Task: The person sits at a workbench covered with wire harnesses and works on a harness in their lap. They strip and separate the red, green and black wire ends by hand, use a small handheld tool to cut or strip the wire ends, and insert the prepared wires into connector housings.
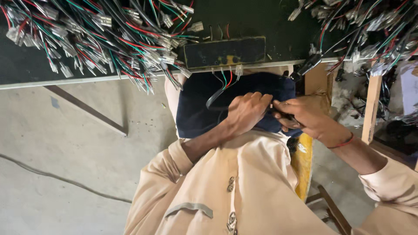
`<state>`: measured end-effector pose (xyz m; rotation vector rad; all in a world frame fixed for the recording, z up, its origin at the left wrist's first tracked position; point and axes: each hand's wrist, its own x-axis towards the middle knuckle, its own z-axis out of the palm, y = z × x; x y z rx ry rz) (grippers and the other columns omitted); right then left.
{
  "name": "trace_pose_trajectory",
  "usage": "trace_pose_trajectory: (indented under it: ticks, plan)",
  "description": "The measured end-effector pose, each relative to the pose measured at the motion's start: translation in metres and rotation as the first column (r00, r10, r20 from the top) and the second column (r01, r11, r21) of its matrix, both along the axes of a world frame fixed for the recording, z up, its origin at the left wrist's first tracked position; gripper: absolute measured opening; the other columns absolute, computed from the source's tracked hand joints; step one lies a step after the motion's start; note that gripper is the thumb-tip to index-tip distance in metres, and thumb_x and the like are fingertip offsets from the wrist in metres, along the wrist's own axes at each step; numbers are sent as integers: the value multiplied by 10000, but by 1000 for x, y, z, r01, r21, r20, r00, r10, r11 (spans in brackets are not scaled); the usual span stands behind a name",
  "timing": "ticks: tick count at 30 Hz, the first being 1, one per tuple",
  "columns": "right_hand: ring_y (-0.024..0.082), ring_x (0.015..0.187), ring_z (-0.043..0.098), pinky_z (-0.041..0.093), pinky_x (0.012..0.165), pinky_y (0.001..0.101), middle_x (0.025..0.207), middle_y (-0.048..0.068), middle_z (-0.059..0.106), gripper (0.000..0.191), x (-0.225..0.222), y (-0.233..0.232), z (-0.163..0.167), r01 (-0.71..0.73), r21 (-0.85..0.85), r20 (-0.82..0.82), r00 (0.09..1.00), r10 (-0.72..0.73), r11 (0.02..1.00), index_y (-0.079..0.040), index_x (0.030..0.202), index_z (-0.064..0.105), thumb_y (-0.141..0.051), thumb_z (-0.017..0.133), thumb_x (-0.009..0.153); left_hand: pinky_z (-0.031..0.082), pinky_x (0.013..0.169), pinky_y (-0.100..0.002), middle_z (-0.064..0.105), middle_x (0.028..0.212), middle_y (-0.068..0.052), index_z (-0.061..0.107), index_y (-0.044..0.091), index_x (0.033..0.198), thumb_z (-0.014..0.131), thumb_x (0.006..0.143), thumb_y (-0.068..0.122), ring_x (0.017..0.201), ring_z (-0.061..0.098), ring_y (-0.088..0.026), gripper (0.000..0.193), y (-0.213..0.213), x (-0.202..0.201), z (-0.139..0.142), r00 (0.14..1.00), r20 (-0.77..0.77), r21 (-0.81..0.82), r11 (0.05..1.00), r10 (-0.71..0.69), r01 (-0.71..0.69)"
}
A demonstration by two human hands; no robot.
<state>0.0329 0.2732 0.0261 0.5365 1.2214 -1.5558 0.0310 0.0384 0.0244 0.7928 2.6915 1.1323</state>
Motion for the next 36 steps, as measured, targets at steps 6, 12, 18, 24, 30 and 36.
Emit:
trace_pose_trajectory:
  ticks: [6, 12, 18, 24, 30, 36]
  plan:
    - [143, 764, 572, 453, 713, 299, 825, 65, 650, 466, -24, -40, 37, -38, 273, -440, 883, 161, 961, 36, 1059, 709, -395, 533, 1075, 524, 570, -428, 642, 784, -80, 635, 98, 952, 702, 895, 205, 711, 688, -278, 139, 0, -2, -6, 999, -39, 6, 999, 33, -33]
    - [90, 921, 636, 523, 849, 250, 962, 27, 703, 307, -58, -124, 38, 159, 5, -618, 777, -122, 987, -24, 1036, 716, -323, 650, 1053, 530, 512, -457, 683, 776, -138, 683, 64, 879, 703, 836, 181, 643, 685, -333, 126, 5, 1, -22, 989, 129, 37, 996, 74, -80]
    - [72, 797, 644, 517, 757, 228, 879, 33, 737, 207, -62, -143, 11, 300, 12, -533, 809, -248, 954, -4, 1015, 756, -205, 740, 969, 532, 513, -454, 682, 788, -141, 668, 33, 848, 688, 811, 135, 662, 693, -319, 110, -5, -5, -20, 997, 22, 3, 998, 70, -70]
    - [83, 841, 675, 543, 798, 235, 917, 28, 748, 162, -65, -139, 7, 266, -47, -573, 782, -244, 963, -10, 1028, 752, -153, 734, 953, 523, 496, -459, 690, 800, -143, 670, 41, 821, 692, 791, 155, 668, 696, -325, 120, -4, -7, -16, 998, 16, 22, 998, 59, -60]
    - [62, 815, 642, 521, 734, 244, 889, 12, 732, 221, -63, -139, 19, 212, 83, -577, 807, -126, 974, -22, 984, 753, -238, 706, 966, 511, 474, -490, 697, 752, -176, 701, 54, 788, 697, 822, 142, 586, 683, -349, 95, -1, -8, -17, 994, 77, -42, 997, 75, -72]
    - [58, 831, 634, 516, 772, 235, 869, -3, 724, 256, -68, -136, 29, 192, 52, -656, 747, -111, 980, -21, 948, 747, -272, 702, 966, 533, 505, -477, 712, 785, -181, 715, 31, 833, 716, 790, 153, 588, 688, -348, 129, -3, -10, -9, 998, 3, -8, 998, 66, -66]
